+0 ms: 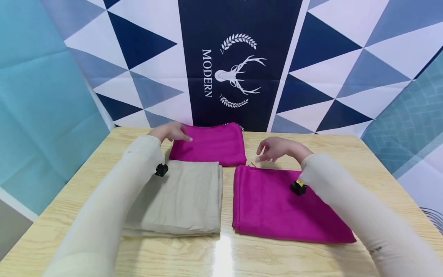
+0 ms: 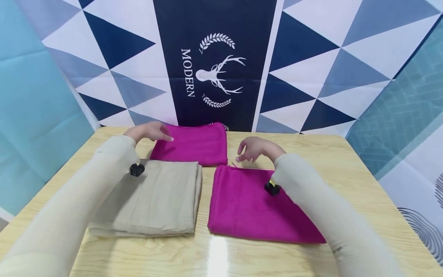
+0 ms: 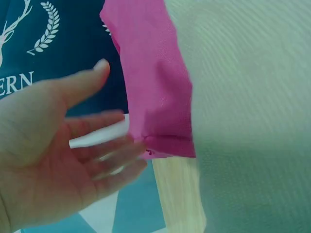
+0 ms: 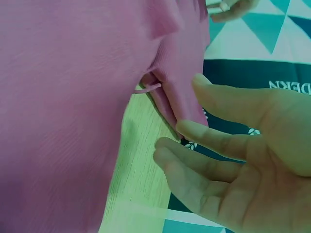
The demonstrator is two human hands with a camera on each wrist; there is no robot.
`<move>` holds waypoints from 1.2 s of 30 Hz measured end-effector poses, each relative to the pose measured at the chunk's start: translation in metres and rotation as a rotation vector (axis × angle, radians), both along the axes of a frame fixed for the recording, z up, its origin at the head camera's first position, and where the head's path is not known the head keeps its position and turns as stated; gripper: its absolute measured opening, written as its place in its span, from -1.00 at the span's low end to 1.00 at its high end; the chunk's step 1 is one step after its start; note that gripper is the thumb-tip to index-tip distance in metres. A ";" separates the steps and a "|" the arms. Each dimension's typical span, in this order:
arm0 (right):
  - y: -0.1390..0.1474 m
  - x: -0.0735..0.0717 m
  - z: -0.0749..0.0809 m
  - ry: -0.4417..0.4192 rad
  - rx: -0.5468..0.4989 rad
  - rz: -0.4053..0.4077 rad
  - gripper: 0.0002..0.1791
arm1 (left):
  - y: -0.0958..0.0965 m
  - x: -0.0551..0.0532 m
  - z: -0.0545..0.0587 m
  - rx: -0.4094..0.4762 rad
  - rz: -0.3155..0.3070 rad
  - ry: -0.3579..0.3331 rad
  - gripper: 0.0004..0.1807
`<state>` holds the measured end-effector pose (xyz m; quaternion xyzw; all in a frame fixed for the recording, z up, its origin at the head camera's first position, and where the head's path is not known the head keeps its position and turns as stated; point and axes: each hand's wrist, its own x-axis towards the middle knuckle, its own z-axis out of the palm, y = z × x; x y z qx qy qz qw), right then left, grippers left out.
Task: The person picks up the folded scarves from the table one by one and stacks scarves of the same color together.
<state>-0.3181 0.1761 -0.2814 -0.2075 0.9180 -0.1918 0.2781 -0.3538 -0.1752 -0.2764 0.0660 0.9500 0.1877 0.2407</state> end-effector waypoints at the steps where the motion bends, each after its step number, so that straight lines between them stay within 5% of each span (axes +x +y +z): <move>1: -0.002 -0.004 -0.001 -0.010 -0.022 -0.024 -0.59 | 0.000 0.000 0.001 -0.012 0.021 -0.003 -0.31; 7: -0.011 -0.024 -0.010 -0.064 -0.146 -0.145 -0.59 | -0.002 -0.001 0.002 -0.079 0.110 -0.074 -0.25; 11: -0.016 -0.037 -0.020 -0.147 -0.236 -0.243 -0.56 | -0.007 -0.001 -0.003 -0.047 0.162 -0.130 -0.26; 17: -0.025 -0.049 -0.035 -0.357 -0.413 -0.407 -0.54 | -0.015 0.001 -0.017 0.145 0.283 -0.264 -0.21; 22: -0.026 -0.058 -0.047 -0.407 -0.454 -0.530 -0.65 | -0.017 0.002 -0.025 0.335 0.407 -0.380 -0.23; 24: -0.022 -0.071 -0.059 -0.420 -0.486 -0.557 -0.60 | -0.017 0.001 -0.026 0.372 0.429 -0.401 -0.25; 28: 0.004 -0.135 -0.117 -0.545 -0.642 -0.586 -0.51 | -0.015 -0.001 -0.026 0.397 0.450 -0.398 -0.28; 31: 0.011 -0.154 -0.136 -0.584 -0.695 -0.620 -0.58 | -0.012 -0.002 -0.026 0.390 0.443 -0.368 -0.32; 36: -0.008 -0.107 -0.091 -0.554 -0.656 -0.674 -0.73 | -0.006 -0.004 -0.026 0.385 0.416 -0.297 -0.40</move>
